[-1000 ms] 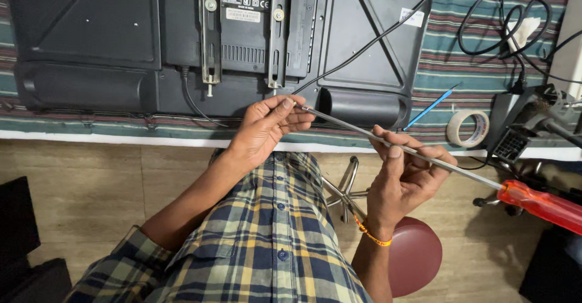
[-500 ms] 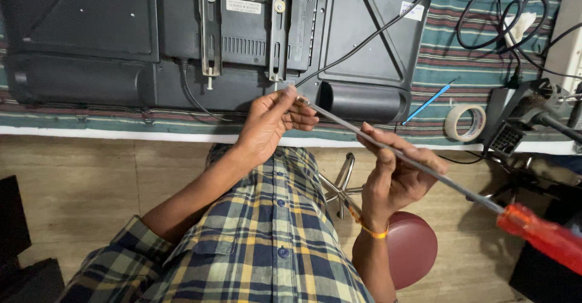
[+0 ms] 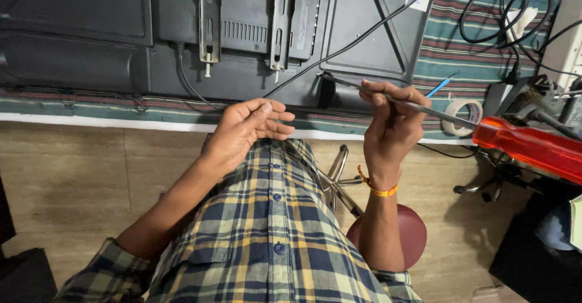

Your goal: The person first rummages through a bin of screws and small metal parts, then works at a repair bench on a television lying face-down. They use a long screwdriver to unscrew the back panel, reposition the TV, and handle its power cable and rear components.

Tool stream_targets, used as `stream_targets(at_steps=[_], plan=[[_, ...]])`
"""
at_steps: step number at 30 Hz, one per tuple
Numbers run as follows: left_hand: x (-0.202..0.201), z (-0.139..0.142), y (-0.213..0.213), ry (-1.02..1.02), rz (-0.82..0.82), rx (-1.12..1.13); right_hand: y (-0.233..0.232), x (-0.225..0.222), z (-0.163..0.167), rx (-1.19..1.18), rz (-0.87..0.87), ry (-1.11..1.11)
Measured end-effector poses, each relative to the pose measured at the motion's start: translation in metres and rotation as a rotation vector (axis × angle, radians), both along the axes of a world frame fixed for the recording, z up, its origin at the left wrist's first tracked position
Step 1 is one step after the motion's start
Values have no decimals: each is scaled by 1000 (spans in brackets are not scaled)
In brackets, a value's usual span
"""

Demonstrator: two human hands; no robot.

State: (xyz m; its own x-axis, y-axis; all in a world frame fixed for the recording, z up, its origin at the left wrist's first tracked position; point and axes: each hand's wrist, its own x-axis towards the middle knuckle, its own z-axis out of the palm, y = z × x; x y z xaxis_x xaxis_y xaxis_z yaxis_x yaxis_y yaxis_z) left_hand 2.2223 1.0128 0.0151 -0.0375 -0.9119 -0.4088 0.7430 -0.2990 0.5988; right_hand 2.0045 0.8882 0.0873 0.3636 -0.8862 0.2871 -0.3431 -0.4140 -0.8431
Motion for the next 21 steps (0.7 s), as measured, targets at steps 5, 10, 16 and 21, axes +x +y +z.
stream_targets(at_steps=[5, 10, 16, 21], plan=[[2, 1, 2, 0, 31, -6, -9, 10, 14, -54, 49, 95], [1, 5, 1, -29, 28, -4, -20, 29, 43, -115, 30, 251], [2, 7, 0, -29, 64, -19, -20, 41, 66, 37, 78, 83], [2, 8, 1, 5, 70, 1, -17, 42, 68, -83, 101, 100]])
